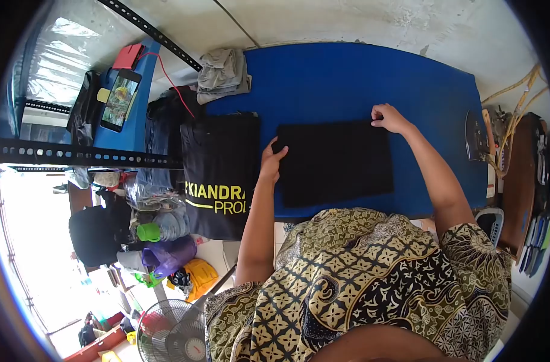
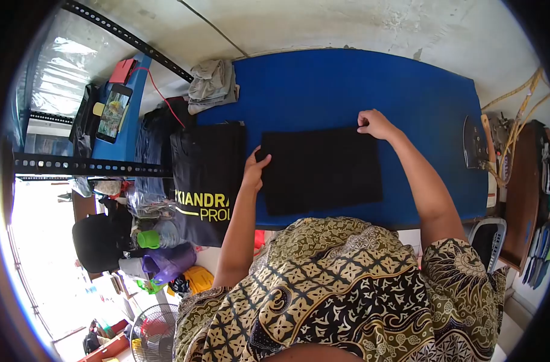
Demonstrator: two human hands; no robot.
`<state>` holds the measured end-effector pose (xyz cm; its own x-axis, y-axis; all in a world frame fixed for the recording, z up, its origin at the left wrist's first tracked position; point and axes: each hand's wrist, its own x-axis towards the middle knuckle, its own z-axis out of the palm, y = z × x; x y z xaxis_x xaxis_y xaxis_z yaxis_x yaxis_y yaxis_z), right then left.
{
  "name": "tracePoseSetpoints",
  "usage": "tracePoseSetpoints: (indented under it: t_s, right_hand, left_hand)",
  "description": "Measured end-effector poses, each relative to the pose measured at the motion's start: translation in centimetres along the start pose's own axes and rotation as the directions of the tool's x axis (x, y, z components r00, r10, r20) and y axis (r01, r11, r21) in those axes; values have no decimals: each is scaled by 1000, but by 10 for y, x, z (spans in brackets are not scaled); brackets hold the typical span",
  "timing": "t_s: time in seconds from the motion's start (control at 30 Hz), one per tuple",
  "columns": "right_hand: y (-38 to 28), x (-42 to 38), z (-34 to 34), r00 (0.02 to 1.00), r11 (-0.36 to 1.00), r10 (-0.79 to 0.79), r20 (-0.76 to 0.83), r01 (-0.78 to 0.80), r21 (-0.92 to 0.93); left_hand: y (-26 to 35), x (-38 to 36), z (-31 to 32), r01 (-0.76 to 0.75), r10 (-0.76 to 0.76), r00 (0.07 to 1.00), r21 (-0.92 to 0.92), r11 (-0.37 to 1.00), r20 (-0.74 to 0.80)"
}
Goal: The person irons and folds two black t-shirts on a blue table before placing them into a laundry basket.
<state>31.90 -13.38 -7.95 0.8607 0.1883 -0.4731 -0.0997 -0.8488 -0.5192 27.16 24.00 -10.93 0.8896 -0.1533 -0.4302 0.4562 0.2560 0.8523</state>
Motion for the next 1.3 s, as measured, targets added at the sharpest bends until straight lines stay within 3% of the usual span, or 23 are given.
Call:
tracePoseSetpoints:
  t_s: [0.07, 0.1, 0.13, 0.17, 0.2, 0.23, 0.27, 0.3, 0.37, 0.4, 0.47, 0.5, 0.53, 0.57, 0.63, 0.73, 0.83, 0.87, 0.93, 1.0, 1.07, 1.23, 1.3]
  right_hand:
    - [-3, -7, -3, 996, 989, 49, 76, -59, 134]
    - [-14, -20, 1, 986, 993, -58, -154, 40, -114]
    - [-26, -31, 7, 914, 925, -213, -344, 75, -372]
    - [-39, -38, 16, 851, 929, -308, -425, 173, -327]
    - [-56, -47, 28, 772, 918, -387, -504, 272, -289]
    - [-69, -54, 48, 890, 956, -275, -365, 294, -1]
    - [-99, -67, 57, 997, 867, -69, 16, 52, 495]
    - [-115, -81, 83, 990, 730, -124, 68, 45, 682]
    - [-131, -90, 101, 992, 677, -122, 24, 66, 733]
    - [-120, -82, 117, 983, 556, -32, -181, 167, 814]
    - [-108, -109, 72, 976, 398, 165, -139, 63, 915]
    - [-101, -123, 49, 959, 302, 260, -116, 34, 953]
    - [-73, -139, 19, 986, 257, 154, -59, 17, 966]
    - [-47, -157, -6, 959, 415, 268, -96, -25, 909]
    - [12, -191, -46, 887, 604, 385, -254, -34, 796]
    - [142, -221, -76, 748, 875, 298, -593, 34, 482]
    - [238, -237, -65, 566, 912, 409, -716, -235, 336]
    - [229, -243, -60, 491, 829, 363, -792, -558, 35]
    - [214, -240, -32, 450, 866, 110, -886, -480, -137]
    - [189, -237, -2, 633, 966, 1, -774, -200, -162]
    - [182, -245, 31, 800, 913, -24, -600, -227, -339]
    - [233, -250, 55, 693, 892, 229, -683, -431, -138]
    - [244, -236, 47, 490, 881, 466, -737, -339, 331]
  left_hand:
    - [-9, 11, -8, 18, -4, 995, 130, 991, -101]
    - [-8, 8, -10, 24, -11, 995, 133, 991, -95]
    - [-6, 4, -11, -136, 222, 973, 613, 778, -66]
    - [-1, 3, -9, -227, 404, 911, 916, 329, 81]
    - [13, -2, 5, -234, 397, 913, 916, 327, 91]
    - [34, -14, 29, -159, 292, 955, 921, 356, 52]
    - [48, -24, 50, -81, 181, 983, 924, 374, 13]
    - [49, -26, 69, -200, 200, 972, 892, 406, 126]
    - [52, -30, 119, -395, 170, 919, 844, 364, 356]
    - [59, -32, 140, -402, 159, 916, 842, 359, 369]
    - [73, -38, 175, -450, 90, 850, 628, 635, 518]
    - [82, -43, 188, -460, 81, 840, 627, 629, 536]
    - [90, -47, 200, -623, 337, 780, 606, 495, 527]
    - [93, -50, 210, -742, 566, 650, 585, 327, 508]
    - [82, -52, 220, -713, 557, 690, 569, 411, 463]
    - [33, -45, 230, -664, 463, 744, 608, 436, 481]
    - [-14, -49, 245, -661, 189, 750, 724, 196, 634]
    - [-33, -51, 249, -666, 185, 746, 721, 193, 639]
    - [-68, -55, 259, -733, 174, 658, 676, -73, 733]
    - [-87, -56, 267, -736, 110, 660, 669, -107, 743]
    - [-98, -54, 272, -697, 78, 674, 667, -265, 735]
    - [-122, -56, 260, -665, 72, 694, 676, -317, 716]
    - [-126, -58, 265, -633, 74, 715, 689, -354, 695]
